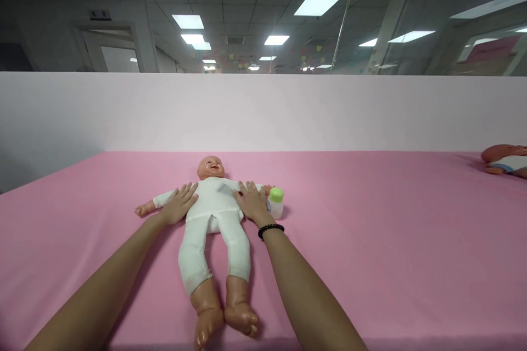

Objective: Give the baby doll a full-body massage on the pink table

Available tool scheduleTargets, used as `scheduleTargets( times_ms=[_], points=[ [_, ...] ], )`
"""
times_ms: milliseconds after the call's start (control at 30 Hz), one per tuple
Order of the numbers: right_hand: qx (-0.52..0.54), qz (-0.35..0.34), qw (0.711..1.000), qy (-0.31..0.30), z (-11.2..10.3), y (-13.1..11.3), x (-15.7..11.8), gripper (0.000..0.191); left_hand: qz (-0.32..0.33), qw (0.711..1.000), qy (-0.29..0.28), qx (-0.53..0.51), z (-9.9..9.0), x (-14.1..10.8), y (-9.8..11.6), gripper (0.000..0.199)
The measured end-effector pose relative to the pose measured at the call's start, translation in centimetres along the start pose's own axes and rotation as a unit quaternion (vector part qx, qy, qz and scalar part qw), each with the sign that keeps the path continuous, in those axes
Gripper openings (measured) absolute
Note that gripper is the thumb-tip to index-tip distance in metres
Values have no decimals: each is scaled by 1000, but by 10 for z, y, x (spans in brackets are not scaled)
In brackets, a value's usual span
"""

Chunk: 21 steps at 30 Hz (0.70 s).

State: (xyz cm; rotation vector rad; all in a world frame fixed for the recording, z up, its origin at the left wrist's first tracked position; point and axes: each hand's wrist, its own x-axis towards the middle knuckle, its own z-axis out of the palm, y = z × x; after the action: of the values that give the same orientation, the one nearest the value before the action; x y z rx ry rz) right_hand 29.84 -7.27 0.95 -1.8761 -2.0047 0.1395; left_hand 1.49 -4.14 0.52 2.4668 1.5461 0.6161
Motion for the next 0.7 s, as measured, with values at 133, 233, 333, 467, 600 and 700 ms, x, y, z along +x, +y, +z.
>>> scheduleTargets(
  times_ms=[133,233,333,467,600,700],
  points=[
    [-66,51,996,44,-1,22,2,66,-29,995,9,100,-10,-5,-27,58],
    [-71,107,990,65,-6,35,0,65,-52,987,14,151,-20,-10,-35,58],
    [-64,135,985,84,-13,45,-2,50,-90,980,56,167,-29,-16,-40,49],
    [-36,172,978,117,-18,47,-6,31,-210,961,119,134,-37,-22,-47,36],
    [58,217,955,194,-20,42,-7,42,-312,928,203,38,-40,-25,-51,56],
    [227,195,930,215,-17,39,-4,58,-304,900,280,-142,-36,-22,-51,90]
  ],
)
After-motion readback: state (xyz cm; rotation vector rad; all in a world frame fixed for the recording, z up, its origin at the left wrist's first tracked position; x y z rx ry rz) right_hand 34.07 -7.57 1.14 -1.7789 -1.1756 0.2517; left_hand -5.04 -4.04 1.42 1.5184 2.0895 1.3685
